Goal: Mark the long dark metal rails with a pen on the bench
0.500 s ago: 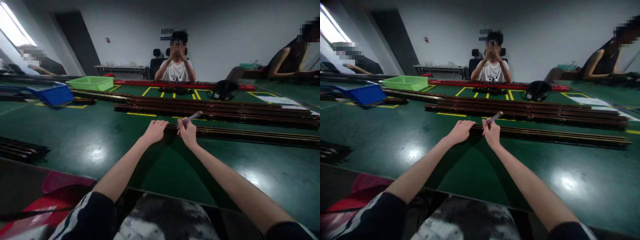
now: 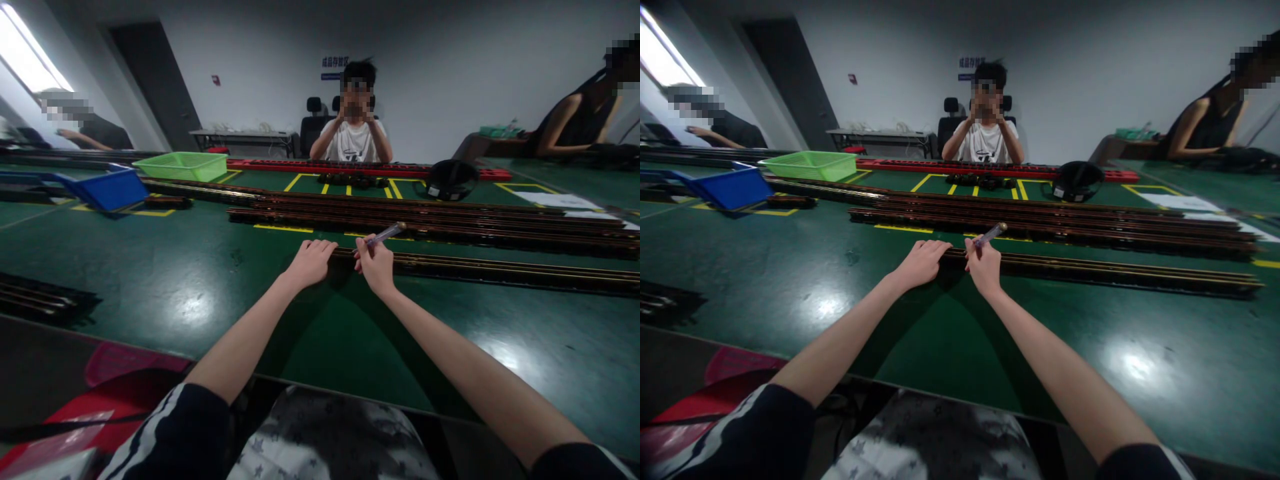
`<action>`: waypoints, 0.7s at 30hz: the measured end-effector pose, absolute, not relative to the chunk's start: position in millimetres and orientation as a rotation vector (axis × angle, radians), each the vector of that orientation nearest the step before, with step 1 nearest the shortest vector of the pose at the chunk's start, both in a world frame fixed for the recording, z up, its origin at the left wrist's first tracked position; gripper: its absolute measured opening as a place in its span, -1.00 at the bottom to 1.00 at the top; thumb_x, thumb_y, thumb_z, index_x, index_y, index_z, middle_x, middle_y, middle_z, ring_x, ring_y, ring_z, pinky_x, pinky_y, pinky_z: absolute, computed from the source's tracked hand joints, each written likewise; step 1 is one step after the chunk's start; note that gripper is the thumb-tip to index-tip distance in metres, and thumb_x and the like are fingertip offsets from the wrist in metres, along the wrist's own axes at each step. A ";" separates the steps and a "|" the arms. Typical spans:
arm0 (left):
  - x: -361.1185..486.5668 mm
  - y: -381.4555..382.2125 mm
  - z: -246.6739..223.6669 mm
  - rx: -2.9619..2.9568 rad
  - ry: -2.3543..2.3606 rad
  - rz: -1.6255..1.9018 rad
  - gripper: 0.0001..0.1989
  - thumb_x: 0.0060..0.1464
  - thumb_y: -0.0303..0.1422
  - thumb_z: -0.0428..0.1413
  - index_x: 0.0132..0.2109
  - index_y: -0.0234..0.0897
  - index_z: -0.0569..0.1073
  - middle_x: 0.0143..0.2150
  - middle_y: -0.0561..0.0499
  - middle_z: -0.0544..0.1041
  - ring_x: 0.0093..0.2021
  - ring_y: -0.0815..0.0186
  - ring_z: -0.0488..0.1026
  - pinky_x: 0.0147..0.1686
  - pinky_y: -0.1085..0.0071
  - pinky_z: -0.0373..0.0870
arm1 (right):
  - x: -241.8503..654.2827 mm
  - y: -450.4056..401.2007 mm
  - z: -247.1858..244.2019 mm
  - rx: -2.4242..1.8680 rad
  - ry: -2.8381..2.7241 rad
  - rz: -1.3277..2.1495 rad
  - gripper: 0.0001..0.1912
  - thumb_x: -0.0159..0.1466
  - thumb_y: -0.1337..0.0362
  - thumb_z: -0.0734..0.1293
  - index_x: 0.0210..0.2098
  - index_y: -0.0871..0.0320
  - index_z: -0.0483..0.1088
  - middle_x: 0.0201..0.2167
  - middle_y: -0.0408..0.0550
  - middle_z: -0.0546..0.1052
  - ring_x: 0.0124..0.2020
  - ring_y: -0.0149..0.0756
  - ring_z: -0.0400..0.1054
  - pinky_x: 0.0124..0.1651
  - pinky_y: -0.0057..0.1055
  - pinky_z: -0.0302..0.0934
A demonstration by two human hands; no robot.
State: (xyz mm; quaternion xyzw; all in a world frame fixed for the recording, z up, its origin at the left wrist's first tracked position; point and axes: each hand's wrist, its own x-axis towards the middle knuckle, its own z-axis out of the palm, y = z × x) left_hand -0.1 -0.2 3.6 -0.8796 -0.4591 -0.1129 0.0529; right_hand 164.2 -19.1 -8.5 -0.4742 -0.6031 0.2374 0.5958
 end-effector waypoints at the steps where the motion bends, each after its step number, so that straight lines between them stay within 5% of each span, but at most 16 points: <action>1: -0.2 -0.3 3.8 -2.675 -1.398 -0.344 -0.53 0.16 -0.54 -0.18 0.20 -0.38 0.27 0.18 -0.15 0.37 0.17 0.15 0.29 0.18 0.10 0.13 | 164.0 -19.1 -8.5 -1.100 -1.389 0.556 -0.55 0.22 -0.14 0.22 -0.41 0.16 0.22 -0.63 -0.19 0.36 -0.73 -0.46 0.28 -0.72 -0.57 0.15; 21: -0.9 -0.5 4.8 -2.670 -1.389 -0.315 -0.52 0.16 -0.55 -0.19 0.21 -0.39 0.26 0.20 -0.18 0.36 0.17 0.15 0.28 0.18 0.09 0.13 | 164.3 -18.0 -9.8 -1.091 -1.366 0.586 -0.55 0.22 -0.13 0.22 -0.41 0.16 0.23 -0.62 -0.19 0.36 -0.73 -0.47 0.27 -0.74 -0.59 0.15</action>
